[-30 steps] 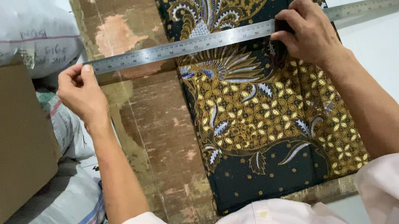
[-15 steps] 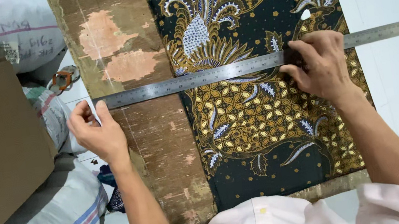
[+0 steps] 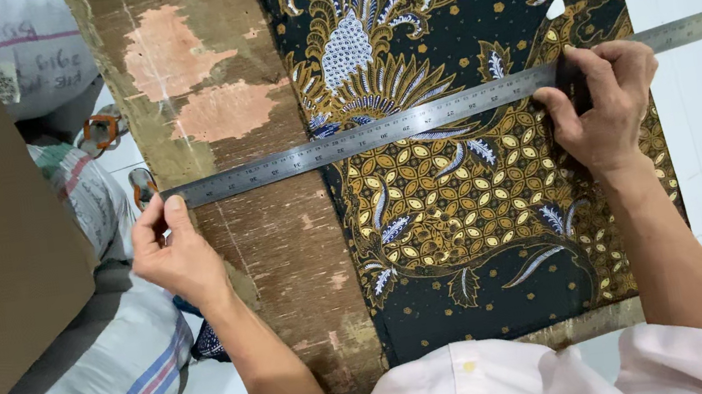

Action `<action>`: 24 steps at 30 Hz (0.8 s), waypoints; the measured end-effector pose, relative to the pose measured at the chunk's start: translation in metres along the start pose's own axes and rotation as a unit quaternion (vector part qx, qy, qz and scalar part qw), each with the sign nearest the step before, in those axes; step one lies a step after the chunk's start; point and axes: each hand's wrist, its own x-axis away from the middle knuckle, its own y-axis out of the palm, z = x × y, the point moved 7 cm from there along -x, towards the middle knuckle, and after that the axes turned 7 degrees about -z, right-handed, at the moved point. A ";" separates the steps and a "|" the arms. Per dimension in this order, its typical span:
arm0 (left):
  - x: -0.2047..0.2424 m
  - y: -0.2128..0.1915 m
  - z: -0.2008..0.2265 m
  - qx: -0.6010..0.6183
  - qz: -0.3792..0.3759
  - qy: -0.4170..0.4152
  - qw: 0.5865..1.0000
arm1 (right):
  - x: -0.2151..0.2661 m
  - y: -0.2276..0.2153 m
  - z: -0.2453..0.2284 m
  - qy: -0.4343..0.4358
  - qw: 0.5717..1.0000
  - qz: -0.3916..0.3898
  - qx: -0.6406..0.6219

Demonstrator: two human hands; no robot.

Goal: The person measures a patterned fabric on a table using a metal ruler and marks it with chalk. They then place a paper pattern on the fabric and trace its outline with chalk.

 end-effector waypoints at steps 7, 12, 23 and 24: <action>0.001 0.000 0.005 -0.043 -0.014 0.039 0.998 | 0.001 0.000 -0.002 0.000 1.000 0.016 -0.002; -0.003 -0.001 -0.001 -0.028 0.009 -0.008 1.000 | 0.002 0.002 -0.001 -0.003 1.000 0.015 0.014; -0.003 0.001 0.005 0.005 0.004 -0.006 1.000 | 0.002 0.002 0.001 -0.008 1.000 0.015 0.005; -0.004 0.000 0.003 -0.004 0.009 -0.013 1.000 | 0.002 0.002 0.000 -0.005 1.000 0.012 0.003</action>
